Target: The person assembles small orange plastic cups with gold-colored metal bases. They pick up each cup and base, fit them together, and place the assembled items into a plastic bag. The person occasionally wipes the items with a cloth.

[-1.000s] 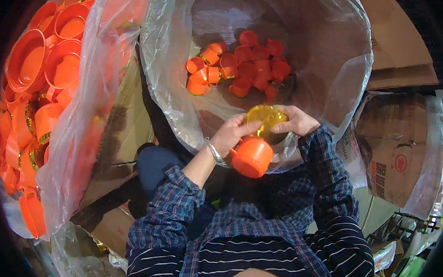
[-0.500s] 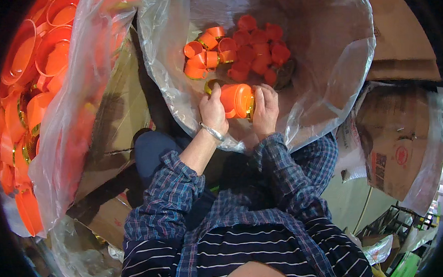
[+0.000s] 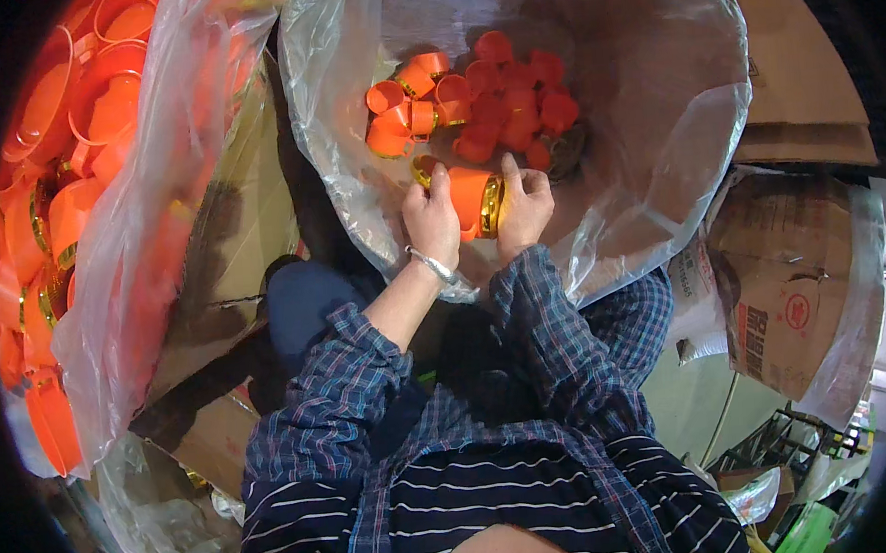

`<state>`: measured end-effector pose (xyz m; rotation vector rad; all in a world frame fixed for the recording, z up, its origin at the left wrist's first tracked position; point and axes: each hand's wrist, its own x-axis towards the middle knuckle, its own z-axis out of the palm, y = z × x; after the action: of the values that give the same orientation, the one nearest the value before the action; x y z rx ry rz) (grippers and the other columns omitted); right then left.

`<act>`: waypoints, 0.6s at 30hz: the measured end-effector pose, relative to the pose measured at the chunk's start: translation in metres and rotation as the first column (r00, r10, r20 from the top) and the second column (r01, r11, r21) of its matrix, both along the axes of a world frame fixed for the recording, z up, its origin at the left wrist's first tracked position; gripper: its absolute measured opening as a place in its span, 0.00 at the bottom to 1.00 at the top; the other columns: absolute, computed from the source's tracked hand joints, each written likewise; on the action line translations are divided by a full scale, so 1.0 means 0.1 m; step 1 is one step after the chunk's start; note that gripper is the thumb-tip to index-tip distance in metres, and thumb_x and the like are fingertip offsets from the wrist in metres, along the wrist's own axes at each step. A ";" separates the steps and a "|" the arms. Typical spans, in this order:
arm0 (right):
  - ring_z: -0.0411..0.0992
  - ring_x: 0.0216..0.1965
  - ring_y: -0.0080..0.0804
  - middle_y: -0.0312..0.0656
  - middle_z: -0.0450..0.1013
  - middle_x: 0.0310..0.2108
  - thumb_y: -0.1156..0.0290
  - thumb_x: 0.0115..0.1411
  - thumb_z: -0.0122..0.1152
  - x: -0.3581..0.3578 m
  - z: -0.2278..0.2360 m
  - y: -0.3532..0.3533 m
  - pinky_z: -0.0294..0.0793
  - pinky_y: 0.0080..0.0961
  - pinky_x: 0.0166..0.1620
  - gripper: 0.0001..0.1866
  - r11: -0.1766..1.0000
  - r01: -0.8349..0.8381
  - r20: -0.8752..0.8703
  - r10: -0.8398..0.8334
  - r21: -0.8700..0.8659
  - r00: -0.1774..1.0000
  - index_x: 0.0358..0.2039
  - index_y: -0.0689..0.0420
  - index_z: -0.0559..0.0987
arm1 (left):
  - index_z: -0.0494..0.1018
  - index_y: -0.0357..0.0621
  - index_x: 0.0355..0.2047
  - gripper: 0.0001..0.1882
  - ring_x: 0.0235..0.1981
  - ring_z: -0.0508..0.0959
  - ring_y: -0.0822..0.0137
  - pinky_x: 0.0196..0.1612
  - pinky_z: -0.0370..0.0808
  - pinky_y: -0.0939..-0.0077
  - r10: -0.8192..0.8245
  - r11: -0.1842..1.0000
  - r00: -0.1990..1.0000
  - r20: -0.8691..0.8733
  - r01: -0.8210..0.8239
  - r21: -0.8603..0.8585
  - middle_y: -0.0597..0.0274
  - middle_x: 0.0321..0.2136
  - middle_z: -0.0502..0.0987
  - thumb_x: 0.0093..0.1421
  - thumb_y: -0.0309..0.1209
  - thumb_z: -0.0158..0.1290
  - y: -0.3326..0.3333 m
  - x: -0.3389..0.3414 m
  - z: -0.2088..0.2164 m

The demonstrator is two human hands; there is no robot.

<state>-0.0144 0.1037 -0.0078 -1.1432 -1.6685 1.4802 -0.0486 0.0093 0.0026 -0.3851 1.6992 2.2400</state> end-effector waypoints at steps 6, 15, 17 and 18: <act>0.64 0.55 0.54 0.54 0.67 0.56 0.64 0.67 0.50 0.23 0.04 -0.30 0.63 0.40 0.59 0.21 0.791 -0.323 0.128 0.302 0.520 0.945 0.56 0.62 0.71 | 0.72 0.31 0.39 0.19 0.33 0.73 0.70 0.37 0.72 0.73 0.028 1.000 0.998 -0.050 -0.028 -0.007 0.58 0.33 0.77 0.68 0.40 0.49 -0.01 -0.02 0.03; 0.59 0.58 0.56 0.52 0.60 0.58 0.60 0.52 0.64 0.34 0.22 0.07 0.60 0.46 0.61 0.36 0.181 -0.569 0.345 0.638 0.802 0.689 0.60 0.58 0.66 | 0.72 0.38 0.48 0.15 0.36 0.76 0.67 0.42 0.74 0.74 -0.194 0.922 0.927 0.322 0.060 0.383 0.60 0.42 0.76 0.69 0.37 0.47 -0.13 -0.17 -0.08; 0.58 0.59 0.54 0.54 0.59 0.60 0.58 0.56 0.61 0.36 0.27 0.17 0.59 0.45 0.63 0.34 0.183 -0.686 0.408 0.686 0.705 0.602 0.61 0.59 0.65 | 0.72 0.38 0.46 0.16 0.35 0.77 0.66 0.40 0.74 0.72 -0.156 0.959 0.968 0.199 0.099 0.267 0.58 0.40 0.77 0.69 0.38 0.47 -0.11 -0.12 -0.05; 0.58 0.60 0.52 0.54 0.58 0.60 0.58 0.59 0.59 0.36 0.29 0.19 0.59 0.42 0.63 0.33 0.272 -0.662 0.328 0.700 0.699 0.634 0.61 0.59 0.64 | 0.72 0.37 0.44 0.16 0.34 0.78 0.65 0.38 0.74 0.70 -0.124 0.985 0.992 0.030 0.119 0.128 0.55 0.37 0.77 0.69 0.39 0.47 -0.08 -0.09 -0.02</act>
<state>0.0220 0.1231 0.0209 0.1960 -2.5641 0.8931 -0.0579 0.0018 0.0007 -0.2847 1.5099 2.2226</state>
